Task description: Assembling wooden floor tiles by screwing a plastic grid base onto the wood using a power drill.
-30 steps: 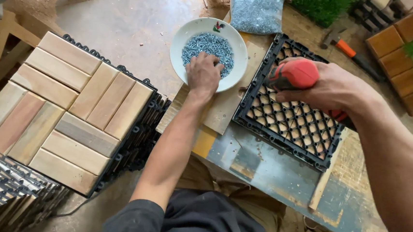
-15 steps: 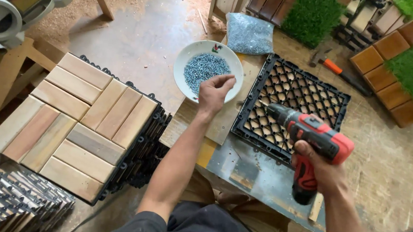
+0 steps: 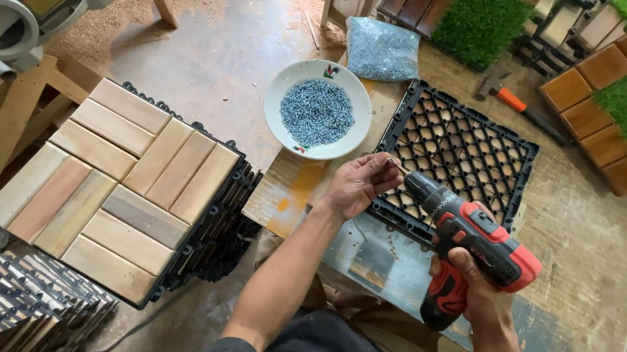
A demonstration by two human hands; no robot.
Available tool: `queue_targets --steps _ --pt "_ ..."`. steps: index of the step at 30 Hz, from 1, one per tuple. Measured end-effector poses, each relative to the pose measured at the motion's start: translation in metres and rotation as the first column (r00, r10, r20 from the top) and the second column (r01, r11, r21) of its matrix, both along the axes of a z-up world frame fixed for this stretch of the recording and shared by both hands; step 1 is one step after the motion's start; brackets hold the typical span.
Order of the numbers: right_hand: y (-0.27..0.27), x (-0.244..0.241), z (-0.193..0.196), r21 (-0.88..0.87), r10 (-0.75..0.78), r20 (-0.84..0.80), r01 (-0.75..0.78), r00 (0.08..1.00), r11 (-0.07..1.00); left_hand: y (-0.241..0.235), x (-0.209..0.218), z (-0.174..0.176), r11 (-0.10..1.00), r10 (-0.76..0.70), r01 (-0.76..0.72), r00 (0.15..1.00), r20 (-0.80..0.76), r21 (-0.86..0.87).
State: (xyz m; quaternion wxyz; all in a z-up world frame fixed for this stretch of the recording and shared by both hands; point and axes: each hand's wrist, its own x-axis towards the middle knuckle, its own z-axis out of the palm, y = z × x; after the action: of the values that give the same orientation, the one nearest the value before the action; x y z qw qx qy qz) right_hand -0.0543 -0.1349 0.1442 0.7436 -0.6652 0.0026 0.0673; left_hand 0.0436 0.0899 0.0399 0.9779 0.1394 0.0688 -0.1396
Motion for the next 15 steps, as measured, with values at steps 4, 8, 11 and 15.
queue_targets --steps 4,8,11,15 --pt "-0.004 -0.001 0.011 -0.108 0.053 0.031 -0.050 0.998 0.993 -0.005 -0.005 0.001 1.000 -0.009 0.008 0.999 -0.047 -0.027" --pt "-0.021 -0.003 0.009 -0.363 0.080 0.033 -0.063 0.996 0.929 -0.012 -0.013 0.006 1.000 -0.024 0.026 0.987 -0.160 0.013" --pt "-0.030 0.000 0.013 -0.594 0.217 0.227 -0.042 0.949 0.803 -0.006 -0.014 0.010 0.992 -0.054 0.073 0.983 -0.176 0.104" --pt "-0.032 0.017 0.031 -0.673 0.282 0.065 -0.167 0.957 0.721 0.002 -0.021 0.026 0.845 -0.145 0.198 0.979 -0.144 0.497"
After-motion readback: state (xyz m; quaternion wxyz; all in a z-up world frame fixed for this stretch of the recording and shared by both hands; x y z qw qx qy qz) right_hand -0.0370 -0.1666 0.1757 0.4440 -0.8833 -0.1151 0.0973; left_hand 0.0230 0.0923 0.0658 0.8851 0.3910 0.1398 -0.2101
